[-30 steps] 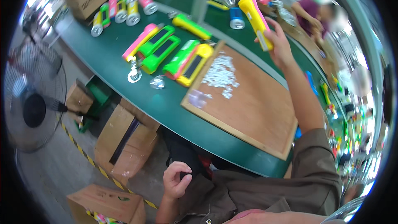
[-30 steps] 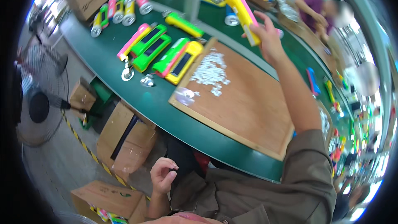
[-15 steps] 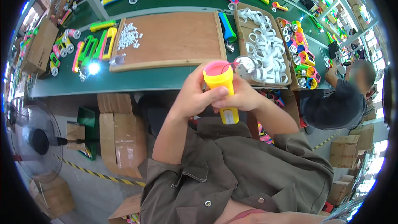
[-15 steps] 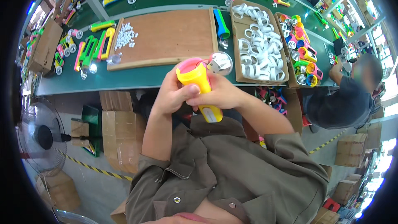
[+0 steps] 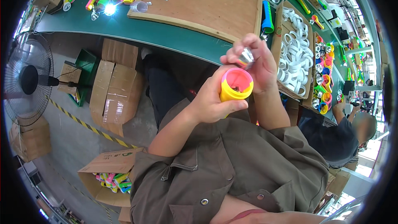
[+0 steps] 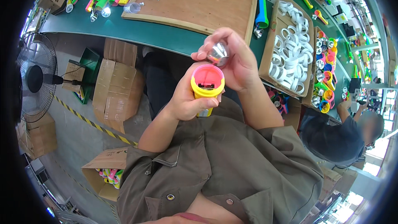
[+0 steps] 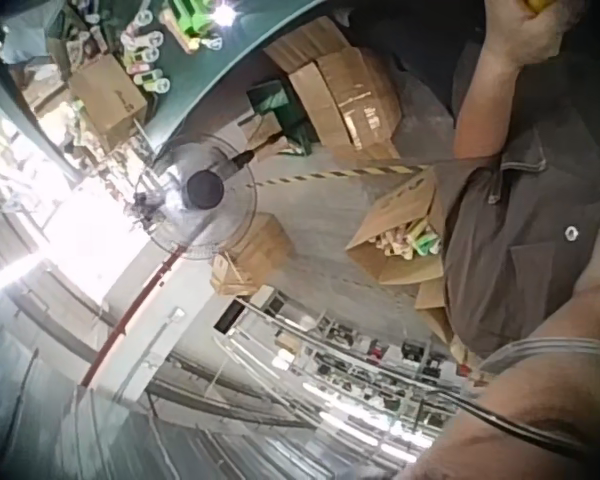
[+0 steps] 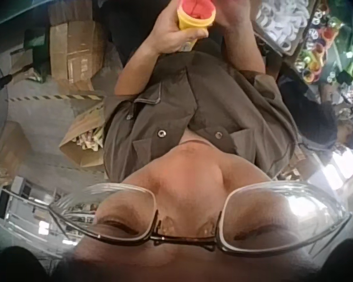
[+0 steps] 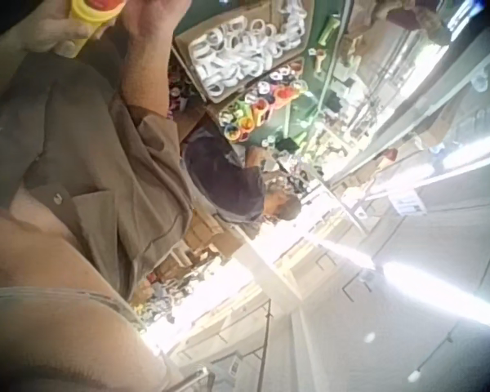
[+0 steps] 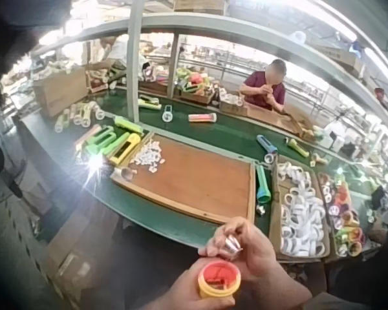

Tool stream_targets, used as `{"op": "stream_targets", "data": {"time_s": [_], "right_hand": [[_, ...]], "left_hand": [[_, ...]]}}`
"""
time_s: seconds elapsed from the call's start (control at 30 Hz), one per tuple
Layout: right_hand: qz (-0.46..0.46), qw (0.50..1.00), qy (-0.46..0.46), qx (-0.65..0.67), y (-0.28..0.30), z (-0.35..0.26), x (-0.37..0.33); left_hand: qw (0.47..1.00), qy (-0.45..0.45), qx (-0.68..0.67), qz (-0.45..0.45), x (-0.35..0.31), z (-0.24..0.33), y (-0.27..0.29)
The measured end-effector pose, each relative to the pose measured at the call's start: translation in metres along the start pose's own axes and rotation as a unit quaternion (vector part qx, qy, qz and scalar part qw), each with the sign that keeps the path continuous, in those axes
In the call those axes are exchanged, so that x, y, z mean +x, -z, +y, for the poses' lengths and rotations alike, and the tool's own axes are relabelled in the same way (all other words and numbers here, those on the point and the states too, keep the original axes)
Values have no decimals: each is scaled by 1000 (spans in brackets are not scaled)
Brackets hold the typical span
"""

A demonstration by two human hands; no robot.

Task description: Assembling the components of plastic toy flashlights on an assembly line.

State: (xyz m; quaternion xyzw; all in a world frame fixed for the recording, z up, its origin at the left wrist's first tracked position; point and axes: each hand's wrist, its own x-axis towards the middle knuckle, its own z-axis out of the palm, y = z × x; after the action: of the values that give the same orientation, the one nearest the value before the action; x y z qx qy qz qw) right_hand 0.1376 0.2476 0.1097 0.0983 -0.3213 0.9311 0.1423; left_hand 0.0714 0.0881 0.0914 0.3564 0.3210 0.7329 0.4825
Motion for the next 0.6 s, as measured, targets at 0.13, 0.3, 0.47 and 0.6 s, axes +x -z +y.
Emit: {"op": "stream_targets", "data": {"time_s": [0.13, 0.3, 0.47, 0.6], "right_hand": [[-7, 875, 175, -451, -30, -20, 17], [-180, 719, 87, -665, -32, -21, 16], [-132, 620, 90, -768, -32, -16, 3], [-85, 699, 103, -703, -21, 0, -1]], "left_hand": [[986, -42, 157, 45, 5, 7, 8], [958, -97, 243, 122, 16, 9, 9], [949, -47, 277, 142, 18, 2, 9], [795, -335, 461, 207, 23, -33, 22]]}}
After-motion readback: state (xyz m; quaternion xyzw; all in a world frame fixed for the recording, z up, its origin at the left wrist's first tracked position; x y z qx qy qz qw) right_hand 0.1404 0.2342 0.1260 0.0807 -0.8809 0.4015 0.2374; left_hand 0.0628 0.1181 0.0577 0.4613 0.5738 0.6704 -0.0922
